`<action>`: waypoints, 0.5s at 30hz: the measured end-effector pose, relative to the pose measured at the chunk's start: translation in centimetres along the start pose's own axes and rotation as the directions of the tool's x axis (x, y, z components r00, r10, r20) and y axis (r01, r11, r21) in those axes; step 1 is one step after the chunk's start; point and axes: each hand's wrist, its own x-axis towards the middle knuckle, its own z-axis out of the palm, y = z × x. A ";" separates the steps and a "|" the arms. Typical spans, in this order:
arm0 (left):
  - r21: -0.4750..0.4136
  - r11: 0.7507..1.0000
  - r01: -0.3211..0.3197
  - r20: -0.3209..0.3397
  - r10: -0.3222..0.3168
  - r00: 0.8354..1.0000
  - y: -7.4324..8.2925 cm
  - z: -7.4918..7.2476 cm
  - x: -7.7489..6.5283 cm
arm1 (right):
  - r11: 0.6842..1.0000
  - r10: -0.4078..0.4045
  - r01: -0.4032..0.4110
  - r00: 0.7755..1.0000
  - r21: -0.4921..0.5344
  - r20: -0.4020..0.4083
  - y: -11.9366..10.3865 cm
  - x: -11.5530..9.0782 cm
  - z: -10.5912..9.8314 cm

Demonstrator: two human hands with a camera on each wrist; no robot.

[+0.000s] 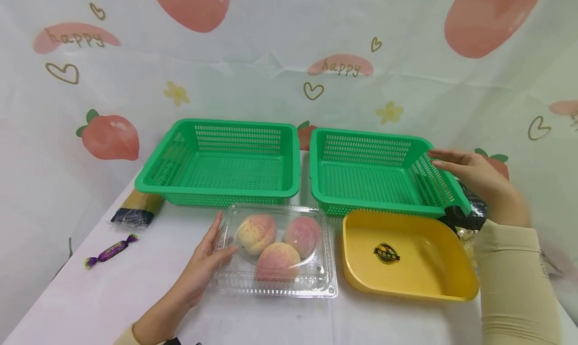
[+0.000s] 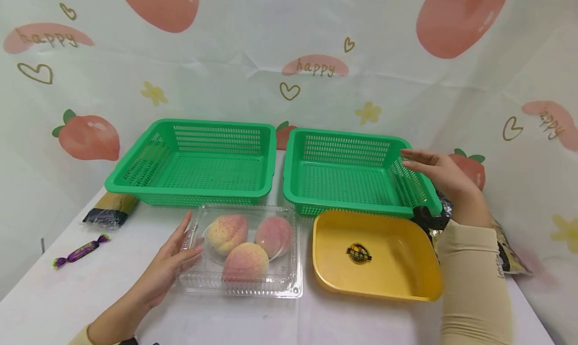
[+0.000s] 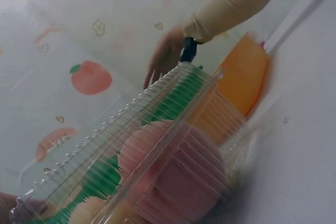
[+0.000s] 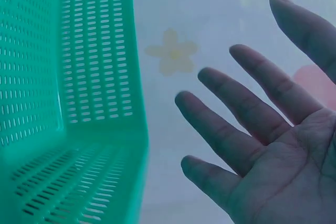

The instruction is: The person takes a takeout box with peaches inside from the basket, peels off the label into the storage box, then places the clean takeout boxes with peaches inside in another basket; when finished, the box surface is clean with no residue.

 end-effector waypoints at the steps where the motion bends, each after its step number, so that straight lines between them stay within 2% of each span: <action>1: -0.002 1.000 0.006 -0.005 -0.006 1.000 0.0 0.0 0.0 | 1.000 0.005 -0.005 1.000 0.011 0.005 0.0 0.3 0.0; 4: -0.012 1.000 0.029 -0.016 -0.029 0.999 0.0 0.0 -0.1 | 0.999 0.016 -0.016 1.000 0.033 0.009 0.1 1.3 0.0; 10: -0.023 0.998 0.052 -0.023 -0.052 0.998 0.1 0.2 -0.2 | 0.989 0.047 -0.045 0.999 0.140 -0.010 1.3 2.8 0.0; 15: -0.019 0.998 0.056 -0.022 -0.056 0.998 0.1 0.2 -0.2 | 0.985 0.088 -0.078 0.994 0.155 -0.060 2.3 3.7 0.1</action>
